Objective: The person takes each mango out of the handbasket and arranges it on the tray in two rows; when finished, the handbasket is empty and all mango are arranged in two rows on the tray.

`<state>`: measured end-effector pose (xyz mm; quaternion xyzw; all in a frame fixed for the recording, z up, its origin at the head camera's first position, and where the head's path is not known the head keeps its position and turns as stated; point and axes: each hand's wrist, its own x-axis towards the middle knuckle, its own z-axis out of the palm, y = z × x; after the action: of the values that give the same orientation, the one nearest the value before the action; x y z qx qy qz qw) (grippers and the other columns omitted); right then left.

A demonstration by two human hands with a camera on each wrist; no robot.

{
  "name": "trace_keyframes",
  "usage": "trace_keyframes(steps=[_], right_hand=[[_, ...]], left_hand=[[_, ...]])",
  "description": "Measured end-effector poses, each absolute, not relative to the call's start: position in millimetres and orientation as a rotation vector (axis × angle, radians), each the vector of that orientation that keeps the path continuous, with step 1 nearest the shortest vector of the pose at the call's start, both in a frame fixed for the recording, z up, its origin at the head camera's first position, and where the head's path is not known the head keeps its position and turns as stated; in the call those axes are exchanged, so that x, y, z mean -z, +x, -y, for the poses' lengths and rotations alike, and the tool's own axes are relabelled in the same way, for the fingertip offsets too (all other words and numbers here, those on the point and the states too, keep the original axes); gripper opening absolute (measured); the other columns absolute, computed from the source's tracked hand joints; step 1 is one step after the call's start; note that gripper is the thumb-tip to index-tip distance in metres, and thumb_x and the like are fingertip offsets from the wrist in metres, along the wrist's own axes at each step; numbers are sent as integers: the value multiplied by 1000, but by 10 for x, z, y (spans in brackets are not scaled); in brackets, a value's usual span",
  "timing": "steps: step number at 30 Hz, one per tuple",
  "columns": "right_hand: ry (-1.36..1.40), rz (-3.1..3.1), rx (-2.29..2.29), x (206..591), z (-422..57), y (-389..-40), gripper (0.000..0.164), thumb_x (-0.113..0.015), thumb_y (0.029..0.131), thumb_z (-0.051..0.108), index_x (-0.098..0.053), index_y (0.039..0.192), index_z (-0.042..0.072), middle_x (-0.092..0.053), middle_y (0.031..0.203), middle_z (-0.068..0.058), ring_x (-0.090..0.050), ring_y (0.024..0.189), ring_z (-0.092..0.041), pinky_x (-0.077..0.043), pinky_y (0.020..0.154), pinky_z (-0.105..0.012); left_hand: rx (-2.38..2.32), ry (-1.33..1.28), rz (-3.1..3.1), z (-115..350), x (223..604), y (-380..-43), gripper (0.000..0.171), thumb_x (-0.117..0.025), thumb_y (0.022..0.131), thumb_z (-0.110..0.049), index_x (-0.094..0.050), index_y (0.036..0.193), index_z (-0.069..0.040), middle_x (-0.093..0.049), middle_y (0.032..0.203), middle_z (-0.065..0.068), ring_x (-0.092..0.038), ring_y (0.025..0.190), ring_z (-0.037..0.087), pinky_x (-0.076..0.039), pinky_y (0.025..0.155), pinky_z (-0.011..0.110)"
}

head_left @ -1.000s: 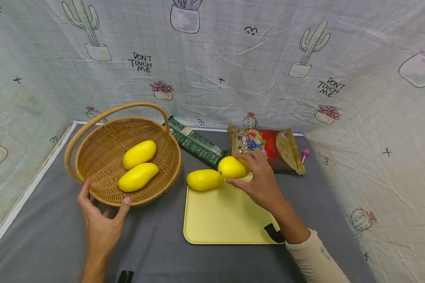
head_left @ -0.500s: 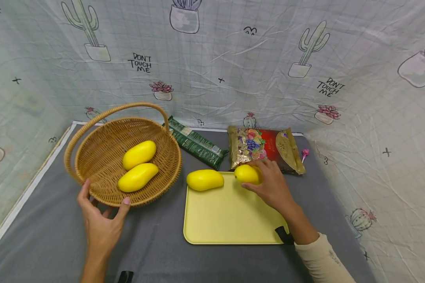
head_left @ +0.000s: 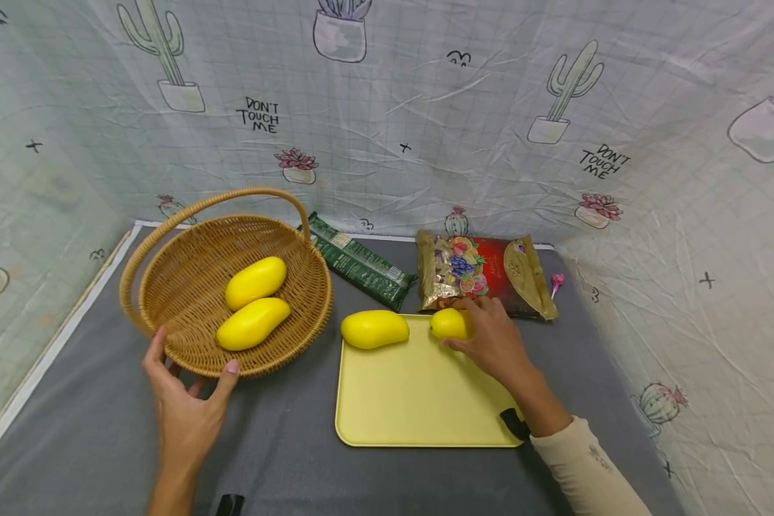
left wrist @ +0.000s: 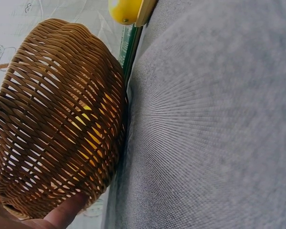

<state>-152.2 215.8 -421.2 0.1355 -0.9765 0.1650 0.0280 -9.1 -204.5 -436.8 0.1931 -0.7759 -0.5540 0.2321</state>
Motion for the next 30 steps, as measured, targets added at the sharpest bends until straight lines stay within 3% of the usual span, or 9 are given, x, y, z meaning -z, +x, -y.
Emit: trace_keyframes(steps=[9,15,18,24,30], right_hand=[[467,3001,-452,4262,-2160,-1455,74,-93,82,45,-67,140,7,-65,119,-17,-51,106,-32,-55,82,-50],[522,3045,-505,4234,-2208,-1395,74,-80,95,46,-58,153,7,-64,138,-21,-52,115,-35,-54,93,-53],[546,3056,-567,4189,-2243,-1360,67,-76,99,41,-56,154,7,-62,144,-20,-52,120,-35,-52,99,-56],[590,3055,-580,4129,-2293,-1331,57,-78,99,31,-62,148,7,-65,138,-19,-53,115,-34,-52,96,-55],[539,3014,-543,4153,-2267,-1397,53,-80,97,31,-66,142,8,-68,130,-19,-54,111,-35,-54,88,-55]], left_hand=[[1526,536,2131,2038,4361,-82,108,-82,92,-11,-11,168,-35,-14,174,-8,-31,148,29,-46,103,56],[1556,520,2109,2027,4350,-90,107,-81,92,-13,-11,168,-36,-12,175,-6,-29,150,35,-40,104,71],[1555,518,2107,2025,4347,-94,107,-81,91,-12,-11,168,-35,-12,175,-6,-28,150,36,-39,103,72],[1551,524,2104,2038,4356,-97,109,-83,90,-11,-11,169,-35,-12,175,-8,-28,150,35,-39,102,72],[1546,532,2111,2037,4362,-93,109,-83,90,-13,-11,169,-36,-14,175,-7,-29,149,33,-41,103,70]])
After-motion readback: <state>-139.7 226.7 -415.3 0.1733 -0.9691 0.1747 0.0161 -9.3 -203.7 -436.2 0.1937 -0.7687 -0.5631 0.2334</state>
